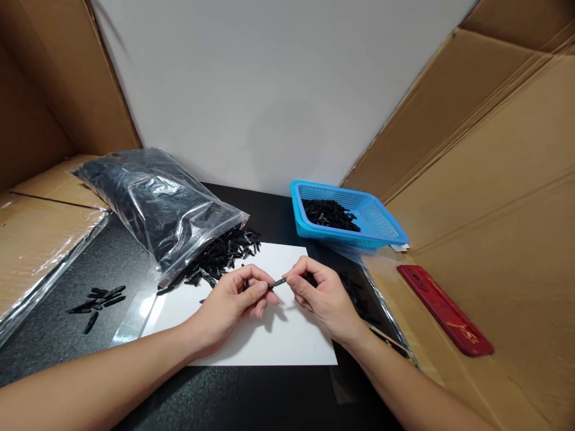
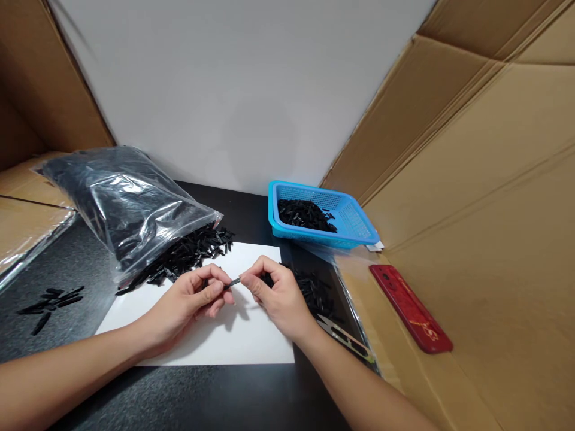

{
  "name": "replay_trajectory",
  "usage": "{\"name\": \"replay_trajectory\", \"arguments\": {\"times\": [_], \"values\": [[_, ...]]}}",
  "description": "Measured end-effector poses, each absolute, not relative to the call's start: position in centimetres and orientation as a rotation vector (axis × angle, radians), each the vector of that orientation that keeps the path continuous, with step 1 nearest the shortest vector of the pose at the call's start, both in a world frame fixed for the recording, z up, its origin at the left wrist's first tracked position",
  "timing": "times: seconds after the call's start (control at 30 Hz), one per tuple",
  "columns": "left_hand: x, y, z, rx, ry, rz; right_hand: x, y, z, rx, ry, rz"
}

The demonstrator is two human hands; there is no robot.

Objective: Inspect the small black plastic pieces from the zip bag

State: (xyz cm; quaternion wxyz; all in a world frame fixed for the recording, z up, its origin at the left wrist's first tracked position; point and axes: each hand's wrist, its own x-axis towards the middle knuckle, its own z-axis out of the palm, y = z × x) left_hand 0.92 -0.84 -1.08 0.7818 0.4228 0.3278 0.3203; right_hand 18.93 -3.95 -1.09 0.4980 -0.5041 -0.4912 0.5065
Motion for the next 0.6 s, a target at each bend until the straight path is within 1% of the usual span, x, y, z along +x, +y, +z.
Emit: {"name": "replay_trajectory", "arguments": {"times": [0.1, 0.23, 0.3, 0.37, 0.53, 0.6], "values": [[1.01, -0.87, -0.98, 0.851, 0.709, 0.692, 18.87, -3.91, -0.75, -1.175, -1.099, 1.312], [1.04, -0.85, -1.09, 0.849, 0.730, 0.676, 19.00, -3.66, -0.22, -0.938, -0.883, 1.568], [1.01, -0.84, -1.16, 0.858, 0.736, 0.673, 19.09, -3.58, -0.23, -0.894, -0.865, 1.615], [0.95, -0.82, -1.25, 0.874, 0.741, 0.682, 19.07, -3.62, -0.42, -0.981, -0.958, 1.546], [0.77, -0.75, -1.39, 1.008, 0.746, 0.710, 18.68, -4.08, -0.70, -1.254, -1.466, 1.085], [0.74, -0.72, -1.30, 1.048, 0.755, 0.715, 18.60, -4.20, -0.61, -1.289, -1.569, 0.975]]}}
